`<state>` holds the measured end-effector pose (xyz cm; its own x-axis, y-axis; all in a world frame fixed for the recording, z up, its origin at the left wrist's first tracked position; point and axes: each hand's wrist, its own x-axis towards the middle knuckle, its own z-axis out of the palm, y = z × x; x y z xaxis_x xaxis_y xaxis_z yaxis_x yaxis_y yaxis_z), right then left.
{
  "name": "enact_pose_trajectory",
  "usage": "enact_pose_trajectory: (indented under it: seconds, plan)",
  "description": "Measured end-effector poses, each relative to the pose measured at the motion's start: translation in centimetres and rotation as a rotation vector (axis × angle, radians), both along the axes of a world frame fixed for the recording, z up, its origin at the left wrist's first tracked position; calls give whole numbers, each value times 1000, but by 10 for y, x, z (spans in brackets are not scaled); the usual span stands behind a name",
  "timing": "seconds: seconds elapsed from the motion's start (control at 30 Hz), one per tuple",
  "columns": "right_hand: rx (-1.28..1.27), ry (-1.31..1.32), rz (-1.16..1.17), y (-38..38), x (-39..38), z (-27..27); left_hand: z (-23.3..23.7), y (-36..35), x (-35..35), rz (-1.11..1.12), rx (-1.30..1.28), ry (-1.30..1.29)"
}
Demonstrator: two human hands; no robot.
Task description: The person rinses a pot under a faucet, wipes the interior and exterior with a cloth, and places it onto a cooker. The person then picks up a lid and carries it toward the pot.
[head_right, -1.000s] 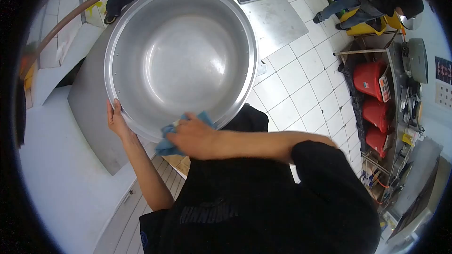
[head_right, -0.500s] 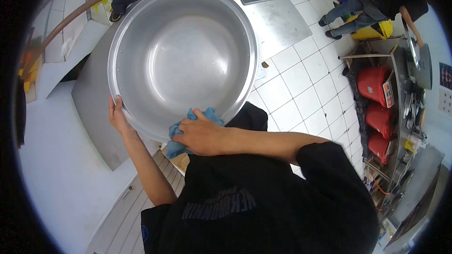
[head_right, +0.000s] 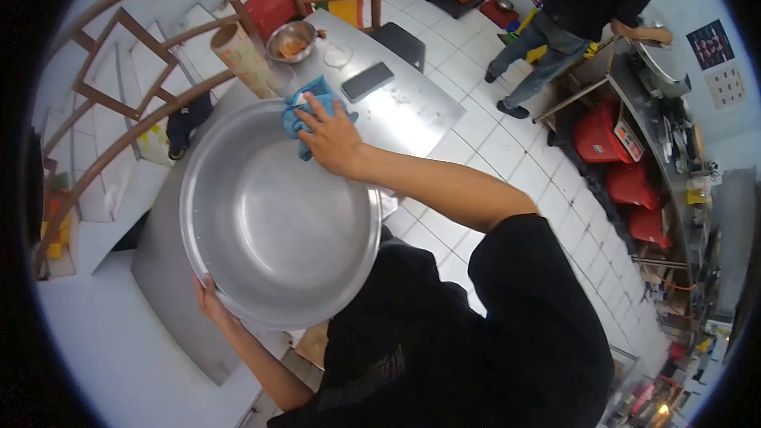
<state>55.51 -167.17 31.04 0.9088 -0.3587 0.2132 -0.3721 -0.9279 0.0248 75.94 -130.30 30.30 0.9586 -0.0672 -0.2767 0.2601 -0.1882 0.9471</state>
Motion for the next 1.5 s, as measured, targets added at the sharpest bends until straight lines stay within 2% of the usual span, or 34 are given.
enact_pose_trajectory:
  seconds: [0.03,0.1,0.13,0.17,0.2,0.23,0.27,0.3,0.37,0.43,0.47,0.5,0.57,0.6,0.67,0.7,0.77,0.83,0.9,1.0,1.07,1.13,1.2,1.23,1.3,1.33,1.37,1.4,1.43,1.47,1.5]
  plan:
    - [-22,-24,18,-6,26,-9,-5,10,6,2,-9,-27]
    - [67,-67,112,-18,69,-13,-18,15,12,-28,196,-146]
    - [50,-140,208,-25,89,-20,-18,20,12,-21,178,-110]
    - [-58,-260,303,-37,120,-47,-16,20,10,-34,163,-59]
    - [-129,-275,338,-37,141,-52,-3,14,-1,-69,191,-73]
    - [-104,-336,354,-33,163,-55,5,9,-4,-95,217,-96]
    - [-15,-245,354,-23,177,-43,-2,8,-4,-132,194,-89]
    - [-53,-339,363,-13,192,-47,-9,14,-3,-104,102,-88]
    - [-94,-449,400,-9,198,-37,-13,13,-3,-49,6,-100]
    - [-115,-149,318,-8,182,-9,-7,11,-8,-72,128,-108]
    - [-133,-38,242,-17,178,-13,-9,10,-16,-38,146,-145]
    - [-215,48,299,-31,167,-18,-15,10,-20,18,176,-188]
    - [-130,-157,473,-68,118,-34,-31,20,-14,45,111,-191]
    - [-199,-105,478,-74,93,-21,-34,21,-15,62,-4,-184]
    - [-65,15,332,-77,71,0,-29,0,-16,89,-35,-103]
    - [9,78,267,-75,80,5,-31,-5,-15,113,-62,-124]
    - [-5,8,358,-74,109,0,-36,-10,-16,152,-84,-154]
    - [-27,-54,411,-69,139,-6,-38,-15,-18,96,-75,-162]
    - [-1,-112,549,-35,174,-6,-31,-4,-25,111,-54,-164]
    - [175,-155,718,14,223,-7,-28,-6,-24,107,-41,-145]
    - [205,-249,991,55,256,-28,-27,-7,-22,102,-61,-143]
    - [429,-231,1124,116,258,-28,-34,-4,-21,102,-58,-118]
    - [458,-189,1304,161,242,-26,-38,-2,-21,86,-52,-171]
    - [448,-179,1309,158,243,-23,-41,-2,-22,76,-39,-221]
    - [265,-233,1405,134,245,-16,-48,-1,-21,83,-49,-224]
    - [263,-250,1350,103,259,-23,-51,-1,-20,87,-47,-228]
    - [158,-144,1090,72,258,-7,-50,-3,-22,103,-58,-221]
    - [232,-61,961,27,270,-8,-47,-5,-24,102,-74,-210]
    - [112,-73,886,-8,259,3,-46,-6,-24,102,-92,-203]
    - [67,-166,851,-30,240,6,-47,-6,-23,116,-99,-198]
    - [68,-150,788,-50,222,2,-51,-6,-22,102,-94,-215]
